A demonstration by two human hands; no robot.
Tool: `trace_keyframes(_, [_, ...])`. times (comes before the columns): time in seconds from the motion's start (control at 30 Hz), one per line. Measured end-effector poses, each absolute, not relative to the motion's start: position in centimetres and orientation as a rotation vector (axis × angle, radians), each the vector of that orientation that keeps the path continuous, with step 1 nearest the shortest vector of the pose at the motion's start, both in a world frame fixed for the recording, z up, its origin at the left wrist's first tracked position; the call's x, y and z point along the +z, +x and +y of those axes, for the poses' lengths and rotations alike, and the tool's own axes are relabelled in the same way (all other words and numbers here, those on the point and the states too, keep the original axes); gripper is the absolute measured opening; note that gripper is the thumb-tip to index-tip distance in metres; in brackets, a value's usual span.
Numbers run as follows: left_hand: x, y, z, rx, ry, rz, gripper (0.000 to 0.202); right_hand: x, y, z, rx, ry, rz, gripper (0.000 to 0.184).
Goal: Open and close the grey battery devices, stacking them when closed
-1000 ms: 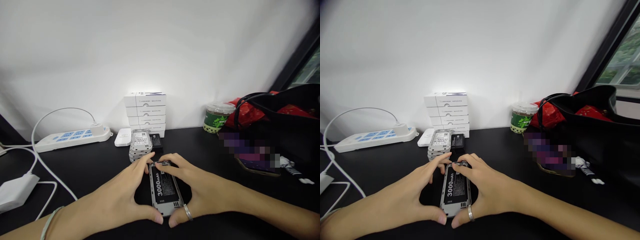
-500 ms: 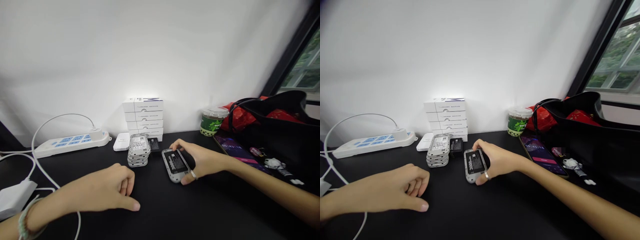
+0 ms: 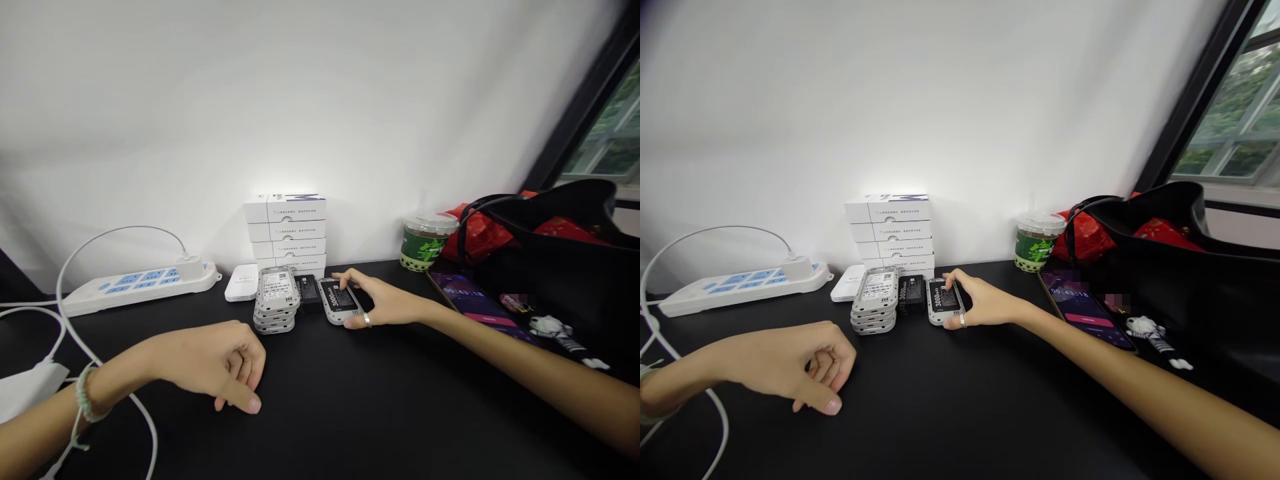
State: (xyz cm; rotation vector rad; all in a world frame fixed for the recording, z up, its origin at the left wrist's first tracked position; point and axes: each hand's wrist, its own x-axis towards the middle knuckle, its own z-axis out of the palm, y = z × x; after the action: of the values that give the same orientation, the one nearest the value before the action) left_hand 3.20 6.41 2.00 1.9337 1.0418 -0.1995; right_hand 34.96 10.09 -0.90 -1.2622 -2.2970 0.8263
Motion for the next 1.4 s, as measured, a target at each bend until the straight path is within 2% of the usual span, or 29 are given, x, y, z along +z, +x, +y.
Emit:
trace_keyframes(0.33, [1.8,3.0,6.6,-0.188,1.941,1.001,0.025,-1.6,35.3,9.7,0.681,-1.236,-2.241,0.061])
trace_keyframes(0.47, [1.9,3.1,6.5,-0.188,1.940,0.996,0.024,0.1,33.3,9.2,0.512,-1.098,-2.190,0.054])
trace_keyframes(0.6, [2.0,3.1,6.4,-0.186,1.939,1.007,0.023,2.6,29.8,10.0,0.523,-0.917,-2.428,0.066])
trace_keyframes(0.9, [2.2,3.4,6.3,-0.191,1.947,1.022,0.022,3.4,25.9,11.2,0.398,-1.112,-2.564,0.083])
trace_keyframes(1.07, [2.2,3.4,6.3,-0.201,1.942,1.020,0.024,3.8,26.2,11.2,0.482,-1.033,-2.600,0.088])
trace_keyframes(1.4, [3.3,3.5,5.4,-0.220,1.985,1.101,0.020,2.6,28.2,6.4,0.514,-1.201,-2.364,0.084])
